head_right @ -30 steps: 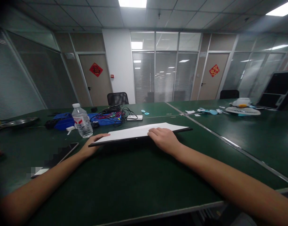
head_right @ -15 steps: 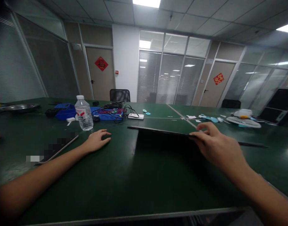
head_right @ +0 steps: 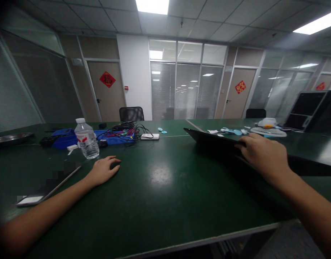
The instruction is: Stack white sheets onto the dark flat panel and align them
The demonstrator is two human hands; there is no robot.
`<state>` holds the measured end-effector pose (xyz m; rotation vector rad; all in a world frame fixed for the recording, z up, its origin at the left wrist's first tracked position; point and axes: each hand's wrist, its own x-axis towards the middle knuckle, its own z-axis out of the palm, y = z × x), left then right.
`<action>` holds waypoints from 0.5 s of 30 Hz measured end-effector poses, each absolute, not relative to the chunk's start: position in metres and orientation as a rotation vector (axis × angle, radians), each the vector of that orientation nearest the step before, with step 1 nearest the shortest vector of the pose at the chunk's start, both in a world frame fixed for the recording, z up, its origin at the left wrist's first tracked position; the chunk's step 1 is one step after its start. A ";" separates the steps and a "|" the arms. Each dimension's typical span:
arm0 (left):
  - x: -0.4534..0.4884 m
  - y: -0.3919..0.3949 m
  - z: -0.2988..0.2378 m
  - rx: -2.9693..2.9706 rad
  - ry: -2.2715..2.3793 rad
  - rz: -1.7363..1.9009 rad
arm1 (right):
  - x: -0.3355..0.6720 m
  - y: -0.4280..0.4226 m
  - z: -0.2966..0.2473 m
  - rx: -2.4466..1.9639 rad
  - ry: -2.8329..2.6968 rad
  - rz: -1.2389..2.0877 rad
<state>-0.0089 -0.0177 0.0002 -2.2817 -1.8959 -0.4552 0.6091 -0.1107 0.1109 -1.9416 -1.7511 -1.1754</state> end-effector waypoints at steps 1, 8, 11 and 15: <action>-0.008 -0.018 0.001 -2.277 -1.900 -0.440 | 0.609 -0.106 0.111 -1.982 -1.758 -1.171; -0.005 -0.021 0.004 -2.269 -1.920 -0.403 | 0.609 -0.078 0.109 -2.149 -1.814 -1.124; -0.006 -0.021 0.004 -2.277 -1.923 -0.398 | 0.608 -0.069 0.107 -2.170 -1.834 -1.158; -0.009 -0.020 0.002 -2.275 -1.928 -0.429 | 0.608 -0.061 0.105 -2.189 -1.881 -1.171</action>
